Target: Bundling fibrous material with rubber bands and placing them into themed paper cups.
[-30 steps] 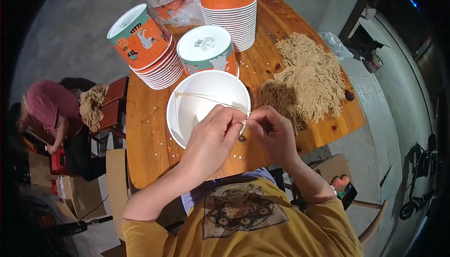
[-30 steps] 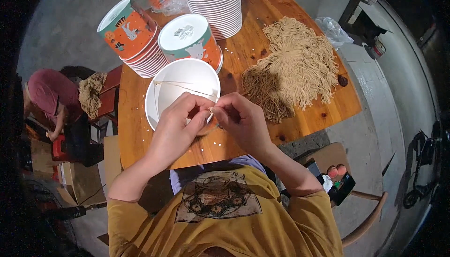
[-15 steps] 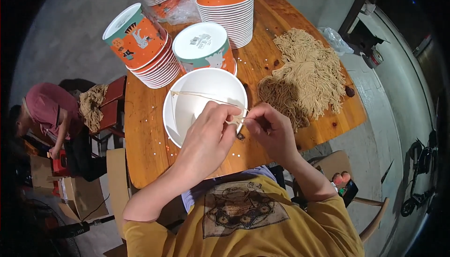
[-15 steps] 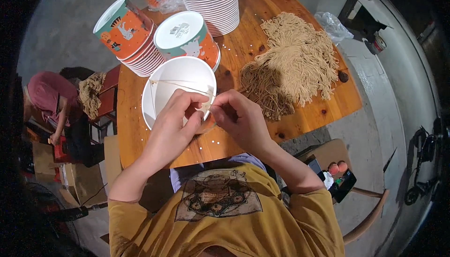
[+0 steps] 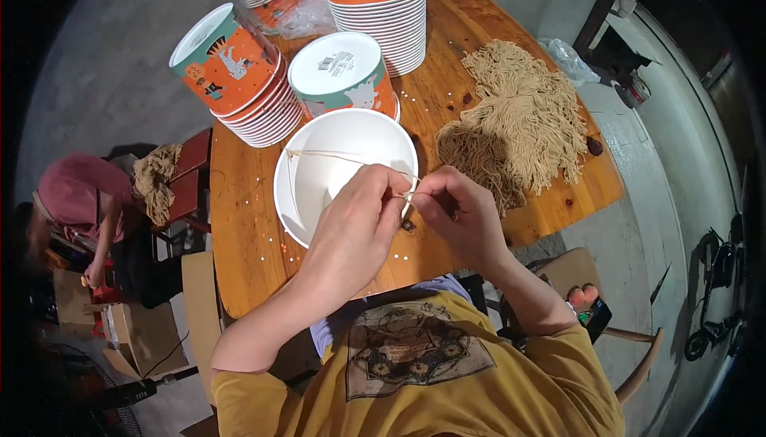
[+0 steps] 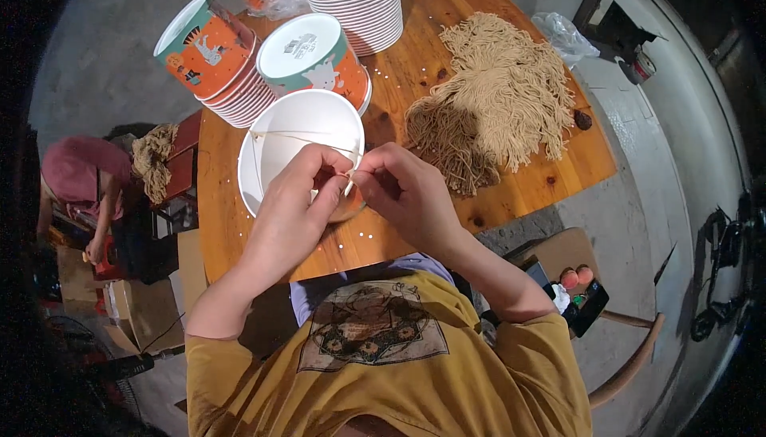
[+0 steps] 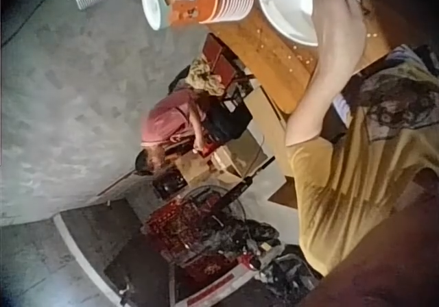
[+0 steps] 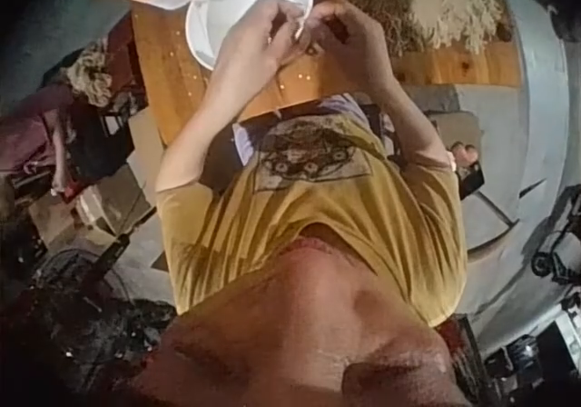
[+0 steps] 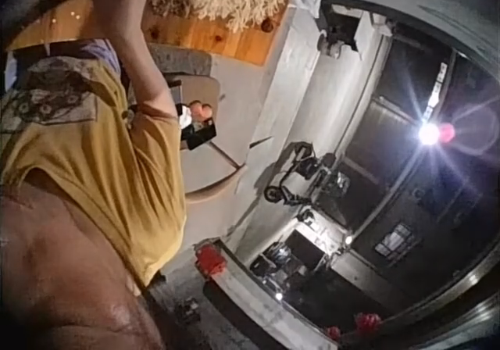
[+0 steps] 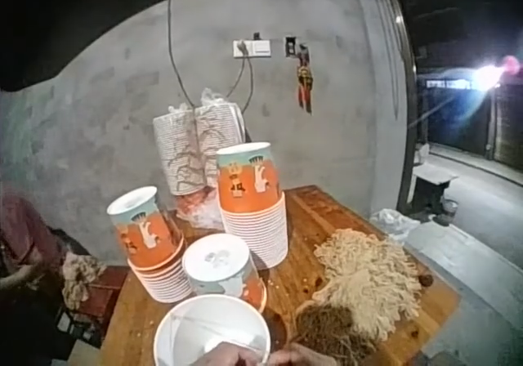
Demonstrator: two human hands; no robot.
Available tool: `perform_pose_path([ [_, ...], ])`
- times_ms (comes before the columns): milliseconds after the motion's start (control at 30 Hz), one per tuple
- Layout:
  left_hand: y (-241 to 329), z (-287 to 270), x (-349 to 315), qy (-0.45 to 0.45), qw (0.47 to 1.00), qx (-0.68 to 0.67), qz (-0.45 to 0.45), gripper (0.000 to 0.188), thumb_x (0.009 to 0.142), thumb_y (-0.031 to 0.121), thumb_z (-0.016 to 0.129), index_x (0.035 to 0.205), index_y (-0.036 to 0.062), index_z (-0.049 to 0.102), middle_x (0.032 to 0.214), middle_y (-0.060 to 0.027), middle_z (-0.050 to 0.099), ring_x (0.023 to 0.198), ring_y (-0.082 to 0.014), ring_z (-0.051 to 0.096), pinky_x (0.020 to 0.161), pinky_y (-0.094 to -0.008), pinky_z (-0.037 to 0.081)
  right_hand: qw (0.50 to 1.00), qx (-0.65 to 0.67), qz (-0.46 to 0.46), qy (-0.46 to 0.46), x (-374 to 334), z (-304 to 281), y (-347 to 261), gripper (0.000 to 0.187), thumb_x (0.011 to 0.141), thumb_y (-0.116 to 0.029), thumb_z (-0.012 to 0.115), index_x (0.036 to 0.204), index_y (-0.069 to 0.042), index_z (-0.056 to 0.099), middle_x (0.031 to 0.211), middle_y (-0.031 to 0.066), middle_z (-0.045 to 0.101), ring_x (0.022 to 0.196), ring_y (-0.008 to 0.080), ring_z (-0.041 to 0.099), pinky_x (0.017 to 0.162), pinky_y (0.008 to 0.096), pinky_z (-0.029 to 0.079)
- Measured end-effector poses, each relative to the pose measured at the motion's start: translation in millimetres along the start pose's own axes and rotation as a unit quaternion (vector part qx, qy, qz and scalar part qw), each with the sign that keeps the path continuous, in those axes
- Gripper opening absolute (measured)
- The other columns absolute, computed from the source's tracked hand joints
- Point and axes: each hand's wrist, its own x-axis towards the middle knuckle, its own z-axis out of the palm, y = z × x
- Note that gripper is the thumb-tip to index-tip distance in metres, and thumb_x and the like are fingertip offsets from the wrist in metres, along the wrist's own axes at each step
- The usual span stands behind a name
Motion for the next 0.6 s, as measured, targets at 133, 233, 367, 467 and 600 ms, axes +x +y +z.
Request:
perform_pose_path([
  [133,0.3,-1.0,0.8,0.011,1.0,0.025,0.005,0.008,0.089,0.003,0.054,0.096,-0.0009,0.051,0.087,-0.0154,0.058,0.079,-0.0302,0.058,0.071,-0.0367,0.046,1.0,-0.012,-0.002,-0.004,-0.1,0.2,0.9,0.011,0.087,-0.009,0.065,0.092,-0.004,0.056,0.077,0.0013,0.054,0.059,0.007,0.047,0.054,0.0226,0.041],
  [233,-1.1,-0.9,1.5,0.017,0.999,0.042,0.008,0.007,0.09,0.003,0.056,0.096,-0.0003,0.053,0.084,-0.0117,0.059,0.076,-0.0226,0.058,0.071,-0.0316,0.047,1.0,-0.017,-0.016,-0.002,0.4,-0.5,0.7,0.011,0.086,-0.008,0.065,0.092,-0.004,0.056,0.078,0.0017,0.055,0.058,0.008,0.048,0.054,0.0229,0.041],
  [367,-1.1,-1.2,1.2,0.01,0.999,0.012,-0.032,0.006,0.091,0.003,0.055,0.094,-0.0005,0.052,0.08,-0.01,0.06,0.073,-0.0193,0.058,0.069,-0.0307,0.047,0.999,-0.036,-0.036,-0.001,1.1,-1.0,-0.4,0.011,0.085,-0.007,0.066,0.091,-0.005,0.056,0.079,0.0023,0.055,0.057,0.0097,0.049,0.053,0.0235,0.041],
  [467,-1.1,-0.9,1.9,-0.001,0.998,-0.027,-0.062,0.004,0.092,0.004,0.053,0.094,0.0001,0.052,0.078,-0.008,0.059,0.071,-0.0151,0.056,0.067,-0.029,0.047,0.997,-0.057,-0.053,-0.002,1.5,-1.8,-1.8,0.011,0.084,-0.006,0.066,0.09,-0.005,0.056,0.079,0.0022,0.055,0.057,0.0097,0.049,0.053,0.0236,0.041],
  [600,-0.1,-3.2,2.8,-0.014,0.994,-0.056,-0.093,0.005,0.094,0.005,0.052,0.095,0.0009,0.051,0.078,-0.0053,0.058,0.072,-0.011,0.053,0.067,-0.0264,0.045,0.997,-0.065,-0.052,-0.004,1.2,-2.0,-4.8,0.011,0.084,-0.006,0.066,0.09,-0.005,0.056,0.078,0.0021,0.054,0.057,0.0091,0.049,0.053,0.0235,0.041],
])
